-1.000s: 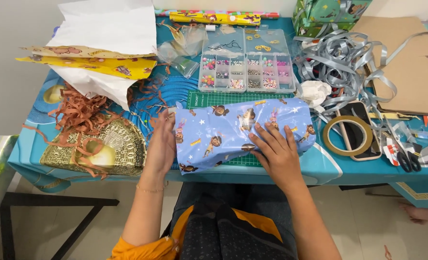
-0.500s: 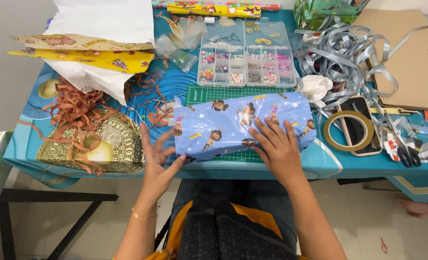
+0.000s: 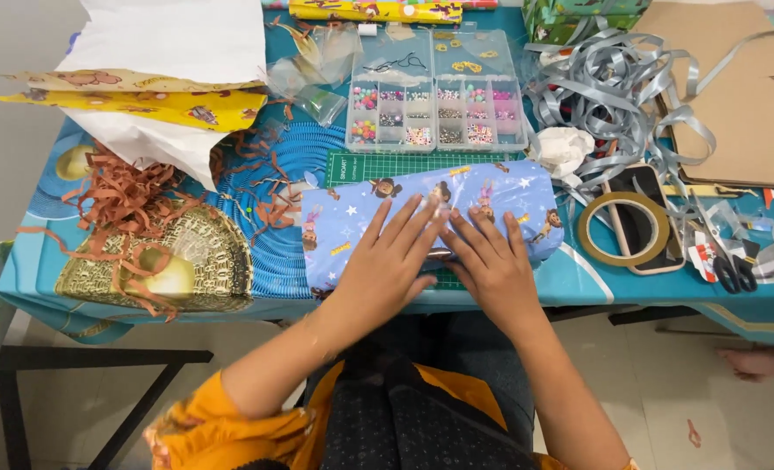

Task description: The person wraps a small cardboard box with two different sheets of wrapping paper. They first attempt to wrap it with a white sheet featuring cartoon characters, then switch to a blue sheet with cartoon characters. They fold the paper around the box and secure it with tape.

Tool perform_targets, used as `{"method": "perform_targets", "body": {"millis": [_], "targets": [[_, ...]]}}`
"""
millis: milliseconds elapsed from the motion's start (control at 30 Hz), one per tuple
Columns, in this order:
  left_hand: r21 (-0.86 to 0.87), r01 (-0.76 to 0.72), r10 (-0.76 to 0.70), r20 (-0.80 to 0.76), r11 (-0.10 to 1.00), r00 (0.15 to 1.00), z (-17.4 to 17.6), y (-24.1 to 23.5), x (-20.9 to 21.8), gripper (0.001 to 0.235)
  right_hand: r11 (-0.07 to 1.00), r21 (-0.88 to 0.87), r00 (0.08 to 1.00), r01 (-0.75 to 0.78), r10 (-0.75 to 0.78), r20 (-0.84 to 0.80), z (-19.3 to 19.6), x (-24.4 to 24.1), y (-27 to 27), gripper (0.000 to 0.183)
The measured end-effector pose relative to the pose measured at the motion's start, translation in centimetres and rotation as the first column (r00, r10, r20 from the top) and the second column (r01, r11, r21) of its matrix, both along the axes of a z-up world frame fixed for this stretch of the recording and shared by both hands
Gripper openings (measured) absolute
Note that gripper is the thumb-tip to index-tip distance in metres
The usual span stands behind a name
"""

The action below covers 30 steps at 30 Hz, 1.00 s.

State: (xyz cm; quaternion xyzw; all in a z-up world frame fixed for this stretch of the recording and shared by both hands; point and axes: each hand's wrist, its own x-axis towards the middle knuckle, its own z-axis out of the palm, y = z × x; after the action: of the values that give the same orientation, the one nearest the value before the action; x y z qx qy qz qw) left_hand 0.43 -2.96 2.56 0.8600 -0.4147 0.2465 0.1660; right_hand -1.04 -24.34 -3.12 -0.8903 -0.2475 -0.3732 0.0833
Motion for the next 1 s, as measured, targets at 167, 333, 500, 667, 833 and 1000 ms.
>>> {"method": "perform_targets", "body": {"millis": [167,333,500,667,833,1000], "targets": [[0.236,-0.121,0.145,-0.087,0.964,0.986,-3.0,-1.7,4.1,0.104,0.986,0.001,0.984,0.169,-0.169,0.053,0.9,-3.1,1.8,0.06],[0.22,-0.123,0.144,-0.084,0.968,0.986,-3.0,-1.7,3.9,0.096,0.484,0.864,0.854,0.139,0.383,-0.352,-4.3,-7.2,3.3,0.045],[0.199,-0.119,0.134,-0.064,0.973,0.989,-3.4,-1.7,3.2,0.094,-0.181,0.865,0.526,0.469,0.844,-0.109,-0.9,-7.2,3.1,0.074],[0.318,-0.227,0.184,0.16,0.921,0.97,-3.5,-0.2,1.3,0.077,-0.337,0.648,0.489,0.683,0.87,-0.064,-1.1,-8.3,3.3,0.073],[0.236,-0.102,0.105,0.001,0.966,0.994,-2.4,2.1,0.2,0.082,-0.301,0.604,0.414,0.738,0.909,-0.054,-0.4,-8.8,5.0,0.068],[0.122,-0.013,0.029,-0.132,0.992,0.991,-1.6,3.5,0.1,0.089,-0.164,0.683,0.372,0.712,0.913,-0.168,1.4,-8.3,6.4,0.069]]}}
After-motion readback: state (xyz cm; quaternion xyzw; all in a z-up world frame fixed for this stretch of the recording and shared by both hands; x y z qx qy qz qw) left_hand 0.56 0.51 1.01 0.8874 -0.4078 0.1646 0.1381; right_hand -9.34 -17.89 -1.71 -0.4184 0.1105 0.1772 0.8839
